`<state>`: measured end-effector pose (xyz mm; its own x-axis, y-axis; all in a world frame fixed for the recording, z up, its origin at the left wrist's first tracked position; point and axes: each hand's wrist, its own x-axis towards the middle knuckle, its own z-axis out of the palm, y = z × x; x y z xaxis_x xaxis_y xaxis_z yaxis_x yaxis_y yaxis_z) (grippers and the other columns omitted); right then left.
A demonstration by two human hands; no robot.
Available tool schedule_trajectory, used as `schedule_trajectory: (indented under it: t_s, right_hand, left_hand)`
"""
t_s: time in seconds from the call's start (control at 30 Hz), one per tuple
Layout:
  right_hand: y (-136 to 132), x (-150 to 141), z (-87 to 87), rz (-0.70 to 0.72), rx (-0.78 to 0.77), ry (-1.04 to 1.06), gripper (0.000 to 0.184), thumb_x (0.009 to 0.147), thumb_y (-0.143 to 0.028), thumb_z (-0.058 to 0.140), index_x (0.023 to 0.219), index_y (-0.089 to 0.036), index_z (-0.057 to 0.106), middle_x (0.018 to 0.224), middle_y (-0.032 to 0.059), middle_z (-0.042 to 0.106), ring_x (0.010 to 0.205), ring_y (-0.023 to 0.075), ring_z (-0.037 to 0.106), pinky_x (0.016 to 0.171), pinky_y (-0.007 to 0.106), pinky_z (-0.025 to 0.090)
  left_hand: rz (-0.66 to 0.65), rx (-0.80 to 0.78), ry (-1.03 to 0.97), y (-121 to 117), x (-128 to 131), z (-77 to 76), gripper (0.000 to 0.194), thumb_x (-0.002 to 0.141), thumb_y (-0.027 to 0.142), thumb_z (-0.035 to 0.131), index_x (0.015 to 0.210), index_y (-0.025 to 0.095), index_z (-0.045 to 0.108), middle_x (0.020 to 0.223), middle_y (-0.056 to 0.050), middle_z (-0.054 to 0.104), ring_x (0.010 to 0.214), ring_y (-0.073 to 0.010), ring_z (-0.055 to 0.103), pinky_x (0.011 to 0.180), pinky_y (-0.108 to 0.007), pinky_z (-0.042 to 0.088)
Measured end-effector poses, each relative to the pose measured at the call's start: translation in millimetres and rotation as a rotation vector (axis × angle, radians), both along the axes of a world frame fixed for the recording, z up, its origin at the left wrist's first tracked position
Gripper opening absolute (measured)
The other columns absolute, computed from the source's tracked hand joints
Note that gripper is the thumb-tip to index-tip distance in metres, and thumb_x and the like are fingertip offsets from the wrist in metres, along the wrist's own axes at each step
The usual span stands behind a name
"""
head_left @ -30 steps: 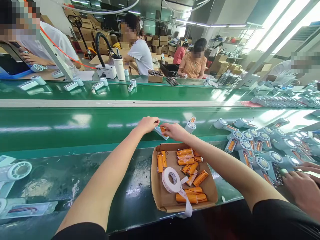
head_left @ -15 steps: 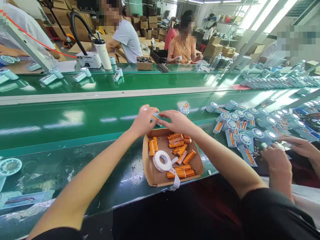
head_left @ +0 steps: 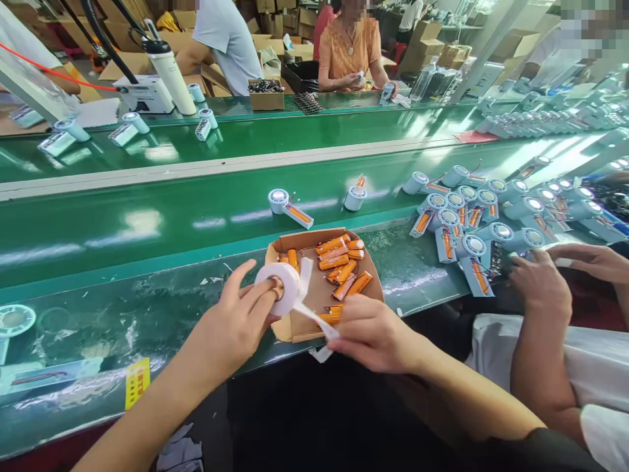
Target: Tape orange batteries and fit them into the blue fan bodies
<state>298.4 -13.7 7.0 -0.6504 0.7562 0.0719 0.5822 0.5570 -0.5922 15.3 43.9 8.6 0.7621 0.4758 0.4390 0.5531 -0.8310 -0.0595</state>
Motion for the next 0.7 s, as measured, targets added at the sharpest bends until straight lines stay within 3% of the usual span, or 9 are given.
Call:
schedule_trajectory:
  t_s: [0.1,0.17,0.3,0.43,0.57,0.7]
  right_hand:
    - [0,-3,7.0,0.366,-0.138,0.064,0.036,0.111,-0.042,0.052,0.087,-0.031,0.076,0.08,-0.0012,0.076,0.079,0.0191,0.071,0.078,0.032,0.057]
    - [17,-6,7.4,0.44,-0.2,0.09,0.029,0.111,-0.038,0.054,0.097,-0.031,0.079,0.089,-0.0029,0.08,0.084,0.0169,0.074,0.078,0.027,0.058]
    - [82,-14,-3.1,0.055,0.006,-0.111,0.02,0.107,-0.025,0.061,0.113,-0.022,0.08,0.11,0.0078,0.08,0.102,0.0234,0.074,0.095,0.034,0.057]
    - [132,-21,-18.0,0.067,0.241,-0.45,0.039,0.101,-0.008,0.054,0.133,-0.02,0.074,0.126,0.016,0.073,0.114,0.0295,0.068,0.095,0.04,0.054]
    - [136,-26,-20.4,0.074,0.218,-0.544,0.039,0.104,-0.03,0.062,0.141,-0.02,0.067,0.118,0.015,0.076,0.109,0.0319,0.072,0.09,0.039,0.052]
    - [132,-32,-19.8,-0.056,0.124,-0.499,0.03,0.105,-0.041,0.061,0.12,-0.017,0.072,0.114,0.0153,0.078,0.107,0.0328,0.074,0.088,0.038,0.049]
  left_hand:
    - [0.09,0.034,-0.144,-21,-19,-7.3,0.021,0.1,0.014,0.064,0.121,0.017,0.063,0.118,-0.011,0.073,0.149,-0.0373,0.051,0.118,-0.059,0.054]
    - [0.184,-0.019,-0.229,-34,-25,-17.3,0.02,0.1,0.013,0.063,0.12,0.019,0.062,0.119,-0.01,0.073,0.152,-0.037,0.048,0.119,-0.059,0.054]
    - [0.312,-0.162,-0.4,-51,-22,-36.7,0.022,0.103,0.016,0.059,0.124,0.022,0.06,0.126,-0.01,0.072,0.151,-0.0343,0.05,0.118,-0.057,0.056]
    - [0.29,-0.217,-0.488,-55,-12,-44.7,0.024,0.102,0.016,0.06,0.124,0.024,0.061,0.124,-0.009,0.073,0.15,-0.0338,0.052,0.118,-0.057,0.055]
    - [0.256,-0.236,-0.5,-54,-7,-44.5,0.018,0.102,0.015,0.06,0.119,0.023,0.061,0.119,-0.009,0.074,0.145,-0.0337,0.056,0.115,-0.055,0.057]
    - [0.224,-0.271,-0.493,-52,-4,-43.6,0.016,0.102,0.015,0.061,0.115,0.023,0.06,0.116,-0.008,0.075,0.141,-0.0333,0.058,0.113,-0.054,0.058]
